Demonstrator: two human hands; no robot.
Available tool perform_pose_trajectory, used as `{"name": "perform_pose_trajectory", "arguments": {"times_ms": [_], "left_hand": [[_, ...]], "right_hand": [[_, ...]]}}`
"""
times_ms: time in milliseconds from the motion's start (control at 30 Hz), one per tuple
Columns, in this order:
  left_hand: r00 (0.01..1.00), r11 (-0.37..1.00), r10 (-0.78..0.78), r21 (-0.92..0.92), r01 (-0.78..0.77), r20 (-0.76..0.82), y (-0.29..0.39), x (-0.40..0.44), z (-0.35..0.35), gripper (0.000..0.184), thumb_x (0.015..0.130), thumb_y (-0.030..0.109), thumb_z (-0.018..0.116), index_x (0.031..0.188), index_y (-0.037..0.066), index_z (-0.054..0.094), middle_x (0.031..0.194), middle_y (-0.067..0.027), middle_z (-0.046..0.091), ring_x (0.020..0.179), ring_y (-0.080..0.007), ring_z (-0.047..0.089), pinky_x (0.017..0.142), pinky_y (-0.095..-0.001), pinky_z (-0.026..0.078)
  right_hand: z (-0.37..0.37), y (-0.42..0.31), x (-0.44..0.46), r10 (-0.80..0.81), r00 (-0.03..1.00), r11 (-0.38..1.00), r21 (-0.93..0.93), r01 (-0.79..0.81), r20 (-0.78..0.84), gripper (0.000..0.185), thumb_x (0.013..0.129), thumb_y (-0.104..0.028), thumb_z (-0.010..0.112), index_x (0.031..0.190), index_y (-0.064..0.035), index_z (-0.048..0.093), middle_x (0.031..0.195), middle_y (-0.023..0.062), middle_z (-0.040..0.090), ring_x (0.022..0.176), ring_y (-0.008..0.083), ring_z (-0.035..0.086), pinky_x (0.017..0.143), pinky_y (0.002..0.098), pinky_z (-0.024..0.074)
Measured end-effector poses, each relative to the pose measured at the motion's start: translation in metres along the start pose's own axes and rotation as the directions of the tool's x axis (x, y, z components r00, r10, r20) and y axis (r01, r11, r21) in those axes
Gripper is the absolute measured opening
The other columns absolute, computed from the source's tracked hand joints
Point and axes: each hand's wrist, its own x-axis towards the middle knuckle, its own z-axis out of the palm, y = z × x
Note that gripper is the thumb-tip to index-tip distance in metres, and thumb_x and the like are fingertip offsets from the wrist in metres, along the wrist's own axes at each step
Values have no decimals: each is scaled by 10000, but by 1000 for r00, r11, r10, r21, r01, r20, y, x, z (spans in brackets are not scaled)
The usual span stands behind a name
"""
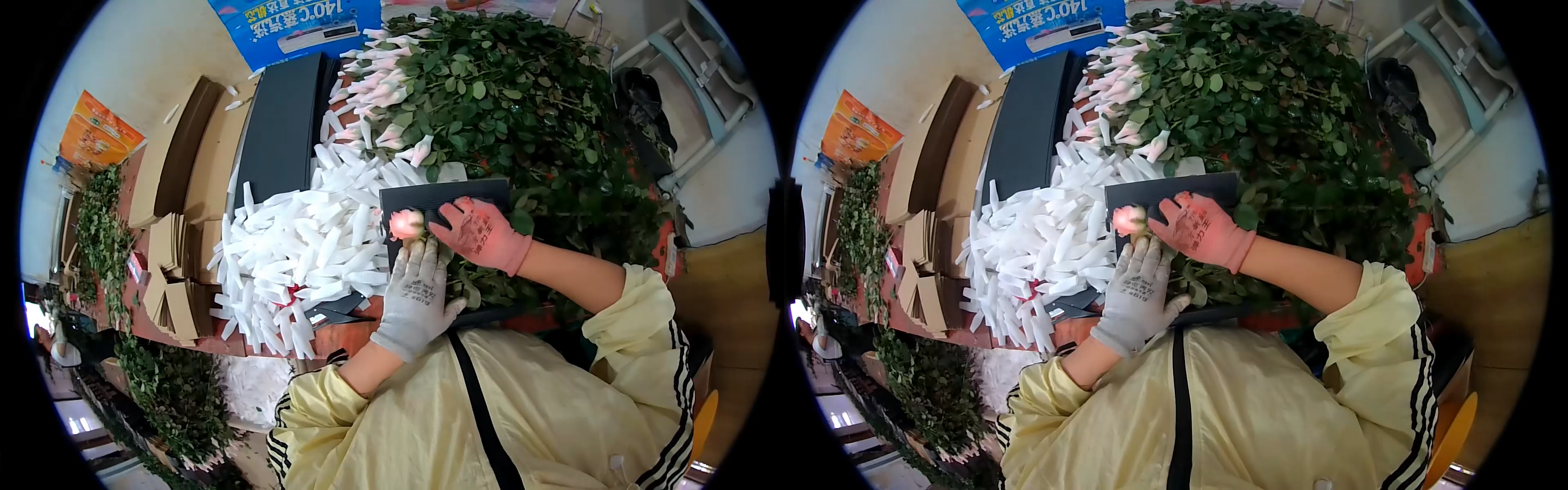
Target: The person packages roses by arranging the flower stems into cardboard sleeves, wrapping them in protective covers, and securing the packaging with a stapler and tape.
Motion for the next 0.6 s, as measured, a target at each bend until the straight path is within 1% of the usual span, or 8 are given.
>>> {"name": "perform_pose_trajectory", "arguments": {"times_ms": [100,133,367,400,467,500,567,600], "left_hand": [[999,999,32,1,-32,-12,-4,-2,1,712,835,488,499,1294,-52,432,1380,-222,362,1327,-353,269,1117,-459,152],[999,999,37,-14,-37,-20,-4,-3,1,719,834,483,503,1295,-61,419,1378,-235,359,1326,-366,268,1112,-465,158],[998,997,41,-57,-43,-46,-5,-6,4,697,838,455,514,1292,-66,416,1385,-242,348,1327,-376,270,1107,-467,171],[998,998,42,-52,-44,-50,-9,-5,1,697,838,455,514,1292,-66,416,1385,-242,348,1327,-376,270,1107,-467,171],[995,979,80,-184,-89,-58,-19,-3,-5,645,839,422,534,1263,-59,457,1379,-247,363,1315,-383,298,1102,-459,192],[994,979,91,-177,-100,-57,-25,-1,-7,645,839,422,534,1263,-59,457,1379,-247,363,1315,-383,298,1102,-459,192],[994,955,101,-276,-106,-33,-39,0,-2,634,851,440,517,1260,-41,473,1380,-228,376,1319,-351,310,1104,-436,201],[989,951,131,-273,-145,-71,-44,0,1,570,863,402,515,1238,-27,498,1367,-215,401,1301,-363,338,1097,-447,216]], "right_hand": [[4,-4,-3,-1,997,998,66,-5,79,310,775,-216,496,1067,-166,587,906,75,516,836,247,506,709,330,433],[9,-10,-3,13,991,1000,10,-14,134,285,777,-216,502,1039,-167,603,889,69,520,825,242,505,713,331,430],[19,-2,-13,3,995,995,103,-13,96,260,804,-216,501,1037,-171,606,915,66,516,862,242,508,775,313,417],[20,0,-14,-11,995,989,146,-3,97,234,801,-211,505,1006,-164,608,927,69,517,862,251,508,777,313,416],[26,3,-17,-11,995,982,186,-7,94,208,799,-207,509,974,-156,610,939,72,518,863,261,508,780,314,415],[34,5,-19,26,997,967,251,-45,79,170,819,-201,498,942,-151,604,947,64,519,880,265,512,811,328,414],[53,3,-21,101,993,915,387,-114,56,127,857,-190,477,877,-141,593,963,47,523,913,274,518,873,356,412],[61,0,-23,139,989,877,458,-146,49,133,876,-185,467,845,-136,587,971,39,524,930,279,521,904,370,411]]}}
